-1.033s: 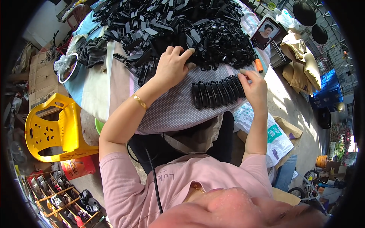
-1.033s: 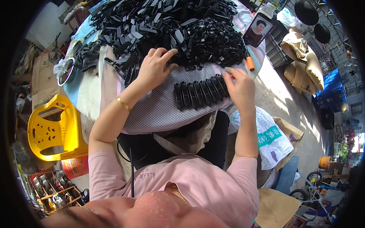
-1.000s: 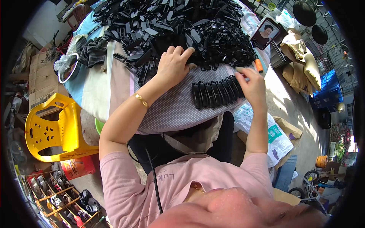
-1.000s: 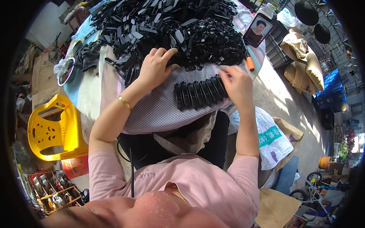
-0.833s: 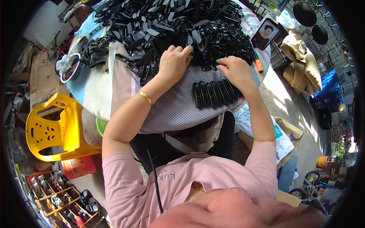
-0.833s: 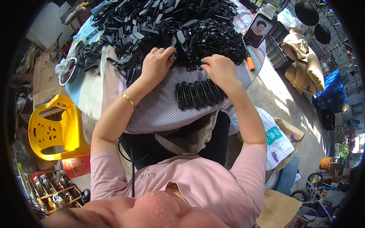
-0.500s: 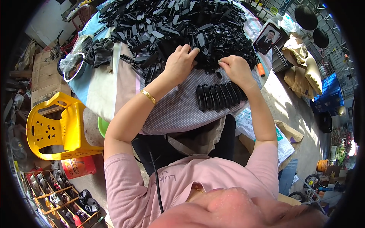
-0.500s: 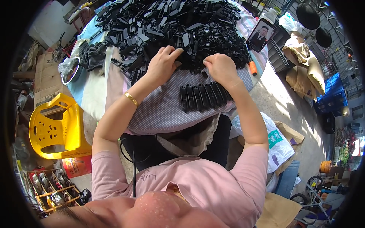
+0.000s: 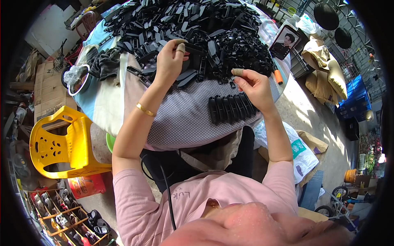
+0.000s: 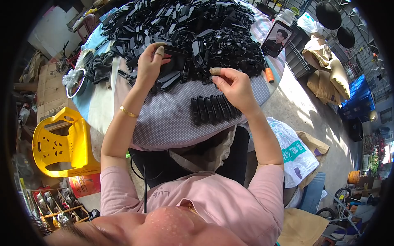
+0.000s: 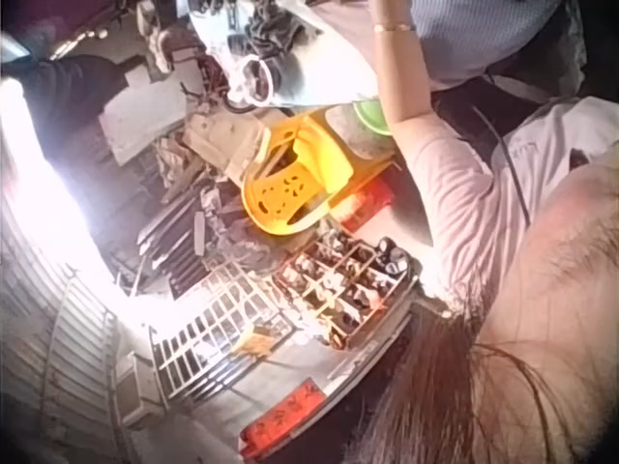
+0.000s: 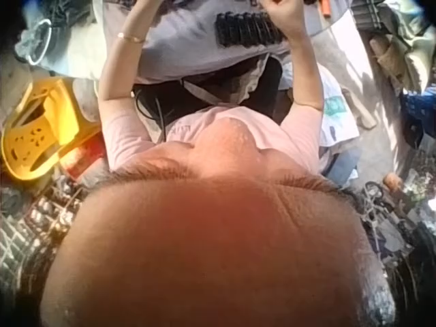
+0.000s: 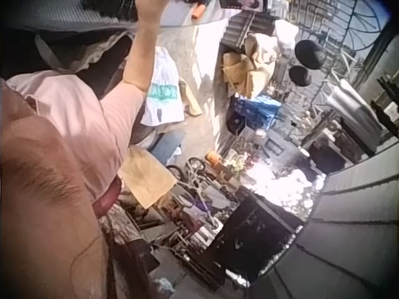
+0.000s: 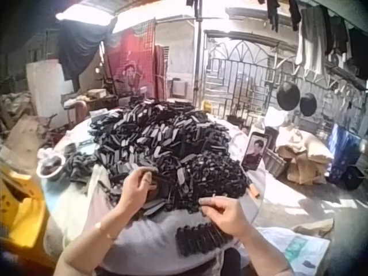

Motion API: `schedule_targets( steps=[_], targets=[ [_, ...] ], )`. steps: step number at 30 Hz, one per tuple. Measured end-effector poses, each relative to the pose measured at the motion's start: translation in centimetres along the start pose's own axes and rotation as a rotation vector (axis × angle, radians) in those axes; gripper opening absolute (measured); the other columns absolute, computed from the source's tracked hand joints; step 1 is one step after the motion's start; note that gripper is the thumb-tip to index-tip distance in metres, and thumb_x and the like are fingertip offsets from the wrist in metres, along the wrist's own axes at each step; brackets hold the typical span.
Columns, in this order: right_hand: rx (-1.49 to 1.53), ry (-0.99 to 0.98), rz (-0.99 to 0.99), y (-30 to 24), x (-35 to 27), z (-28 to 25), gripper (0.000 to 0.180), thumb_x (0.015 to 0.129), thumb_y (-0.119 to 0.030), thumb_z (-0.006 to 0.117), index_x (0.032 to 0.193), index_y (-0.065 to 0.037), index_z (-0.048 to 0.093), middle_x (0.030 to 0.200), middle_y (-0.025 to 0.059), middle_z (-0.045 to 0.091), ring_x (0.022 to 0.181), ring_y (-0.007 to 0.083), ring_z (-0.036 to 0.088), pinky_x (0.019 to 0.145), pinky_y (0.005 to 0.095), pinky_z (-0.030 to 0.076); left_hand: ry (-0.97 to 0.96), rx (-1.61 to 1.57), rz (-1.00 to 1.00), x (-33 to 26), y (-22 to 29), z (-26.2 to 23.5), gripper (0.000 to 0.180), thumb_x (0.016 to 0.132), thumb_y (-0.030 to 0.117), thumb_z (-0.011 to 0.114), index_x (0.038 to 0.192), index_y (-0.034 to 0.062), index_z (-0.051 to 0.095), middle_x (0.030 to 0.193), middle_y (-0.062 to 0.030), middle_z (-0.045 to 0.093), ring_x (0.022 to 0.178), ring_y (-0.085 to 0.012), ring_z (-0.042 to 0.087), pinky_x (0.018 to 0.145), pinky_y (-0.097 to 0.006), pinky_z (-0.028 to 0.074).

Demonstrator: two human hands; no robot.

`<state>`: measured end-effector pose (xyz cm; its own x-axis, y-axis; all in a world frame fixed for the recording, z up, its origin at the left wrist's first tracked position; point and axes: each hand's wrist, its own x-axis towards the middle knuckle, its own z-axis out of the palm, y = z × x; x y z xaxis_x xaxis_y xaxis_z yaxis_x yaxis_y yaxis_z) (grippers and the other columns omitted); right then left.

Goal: Assembling small black plastic components by hand on a workbench.

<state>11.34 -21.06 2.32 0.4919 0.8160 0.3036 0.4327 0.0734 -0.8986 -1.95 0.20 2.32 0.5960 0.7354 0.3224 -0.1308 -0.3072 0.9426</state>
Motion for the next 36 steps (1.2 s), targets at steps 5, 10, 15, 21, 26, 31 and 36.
schedule_targets(
  steps=[5,10,15,21,26,31,36],
  targets=[
    [0.048,0.102,-0.102,-0.1,0.7,2.0,0.018,0.087,-0.011,0.059,0.101,0.000,0.063,0.079,0.0018,0.063,0.065,0.0048,0.057,0.057,0.0171,0.046,-0.165,-0.499,-0.268,-1.6,2.0,0.1,0.028,0.089,0.000,0.029,0.111,-0.0048,0.045,0.101,-0.0171,0.059,0.090,-0.0252,0.063,0.084,-0.036,0.052],
    [0.151,0.216,-0.263,-0.8,1.4,4.7,0.020,0.090,-0.014,0.056,0.102,0.001,0.061,0.086,0.0037,0.064,0.070,0.0078,0.061,0.061,0.0192,0.051,-0.238,-0.689,-0.329,-3.5,2.2,1.3,0.027,0.093,0.007,0.033,0.113,-0.0089,0.041,0.102,-0.0202,0.056,0.088,-0.0271,0.063,0.080,-0.034,0.055],
    [0.071,0.281,-0.285,-1.1,2.3,4.1,0.017,0.089,-0.012,0.058,0.099,0.001,0.062,0.085,0.0038,0.064,0.069,0.0071,0.060,0.062,0.0197,0.051,-0.336,-0.774,-0.407,-4.2,2.7,1.3,0.031,0.092,0.010,0.035,0.112,-0.0104,0.048,0.101,-0.0191,0.058,0.089,-0.0255,0.063,0.081,-0.033,0.053],
    [-0.226,0.259,-0.606,-2.4,2.8,4.8,0.012,0.085,-0.009,0.062,0.093,0.000,0.062,0.085,0.0065,0.064,0.062,0.0068,0.057,0.056,0.0181,0.047,-0.600,-0.256,-0.190,-5.0,1.7,1.3,0.033,0.090,0.016,0.056,0.117,-0.0022,0.052,0.096,-0.0049,0.060,0.083,-0.0122,0.058,0.072,-0.026,0.051],
    [-0.132,0.388,-0.484,-3.0,2.3,3.9,0.015,0.083,-0.008,0.065,0.093,0.002,0.062,0.077,0.0069,0.064,0.065,0.0090,0.060,0.057,0.0197,0.049,-0.618,-0.624,-0.391,-4.9,1.9,1.5,0.037,0.091,0.016,0.054,0.122,-0.0016,0.046,0.096,-0.0056,0.059,0.085,-0.0148,0.060,0.074,-0.030,0.053],
    [-0.356,0.320,-0.574,-2.7,2.2,3.8,0.012,0.079,-0.008,0.069,0.085,0.001,0.064,0.071,0.0076,0.063,0.060,0.0116,0.060,0.053,0.0224,0.048,-0.530,-0.698,-0.349,-5.4,2.0,1.9,0.042,0.090,0.014,0.054,0.129,0.0033,0.042,0.102,-0.0059,0.057,0.090,-0.0173,0.061,0.080,-0.038,0.054],
    [-0.534,0.338,-0.709,-2.9,2.1,3.5,0.014,0.076,-0.010,0.070,0.077,0.000,0.061,0.067,0.0093,0.060,0.053,0.0209,0.057,0.047,0.0274,0.044,-0.553,-0.677,-0.325,-5.4,1.9,2.1,0.045,0.089,0.011,0.056,0.131,0.0072,0.042,0.102,-0.0034,0.056,0.089,-0.0133,0.060,0.079,-0.034,0.055]
  ],
)
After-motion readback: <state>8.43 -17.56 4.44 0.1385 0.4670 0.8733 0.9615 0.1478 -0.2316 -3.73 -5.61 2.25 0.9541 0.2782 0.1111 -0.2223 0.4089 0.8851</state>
